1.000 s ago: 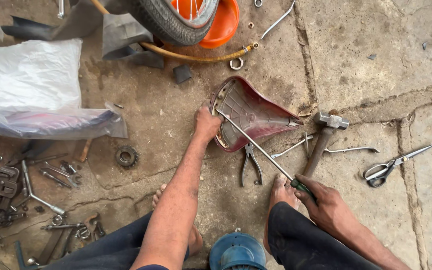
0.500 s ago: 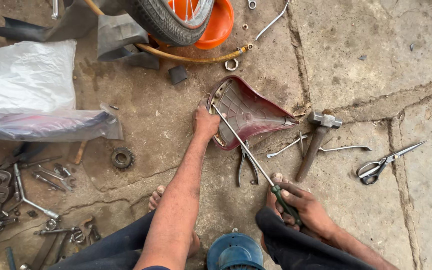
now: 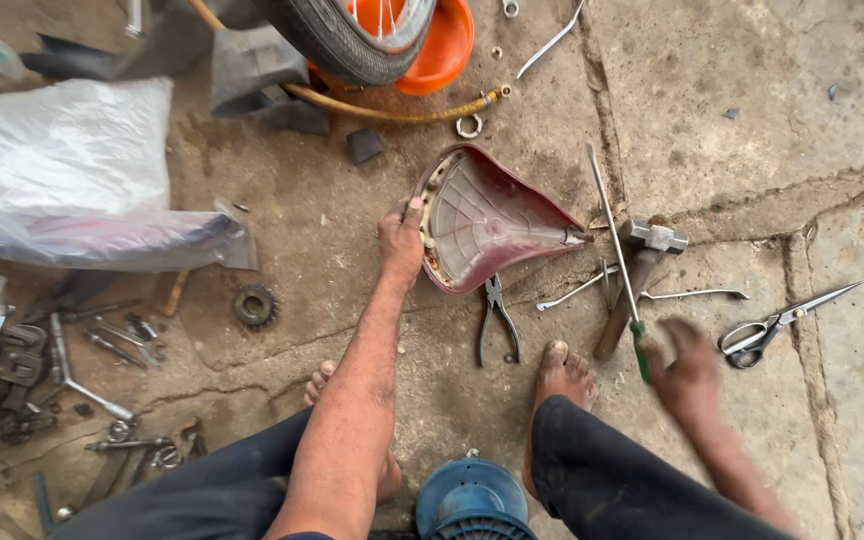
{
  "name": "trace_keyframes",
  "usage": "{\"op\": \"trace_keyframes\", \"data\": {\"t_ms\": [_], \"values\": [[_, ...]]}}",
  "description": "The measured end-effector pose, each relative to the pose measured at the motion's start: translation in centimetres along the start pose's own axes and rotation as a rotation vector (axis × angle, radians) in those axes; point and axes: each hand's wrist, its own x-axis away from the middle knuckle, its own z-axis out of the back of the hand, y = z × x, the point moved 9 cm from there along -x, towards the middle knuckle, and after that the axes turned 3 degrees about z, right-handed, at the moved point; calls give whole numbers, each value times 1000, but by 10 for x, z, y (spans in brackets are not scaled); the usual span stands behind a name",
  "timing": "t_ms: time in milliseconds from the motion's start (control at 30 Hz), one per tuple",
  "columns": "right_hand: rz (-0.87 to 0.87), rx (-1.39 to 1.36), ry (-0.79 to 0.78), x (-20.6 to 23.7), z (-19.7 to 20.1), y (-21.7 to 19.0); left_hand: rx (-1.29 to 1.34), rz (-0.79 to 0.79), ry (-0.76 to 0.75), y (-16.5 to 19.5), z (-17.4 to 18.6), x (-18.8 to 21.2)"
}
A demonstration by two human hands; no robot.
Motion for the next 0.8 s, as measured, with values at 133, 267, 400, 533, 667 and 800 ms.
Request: {"op": "trace_keyframes", "data": {"t_ms": [133,267,400,533,667,800], "values": [[-142,-356,-302,-97,67,-1,-292,-457,-50,129,-8,35],[-23,-400,-415,-184,181,-94,-409,-620,-217,245,-22,92],[-335,-258,-730,-188,188,-183,-677,-368,-153,299,-7,158],[220,-352,-299,-162,182,-291,-755,-711,-22,353,12,234],[148,-797,-253,-123,124,-302,-496,-813,-170,329,19,278],[192,-653,-212,-114,96,-284,-480,-382,-320,268,1,264]]}}
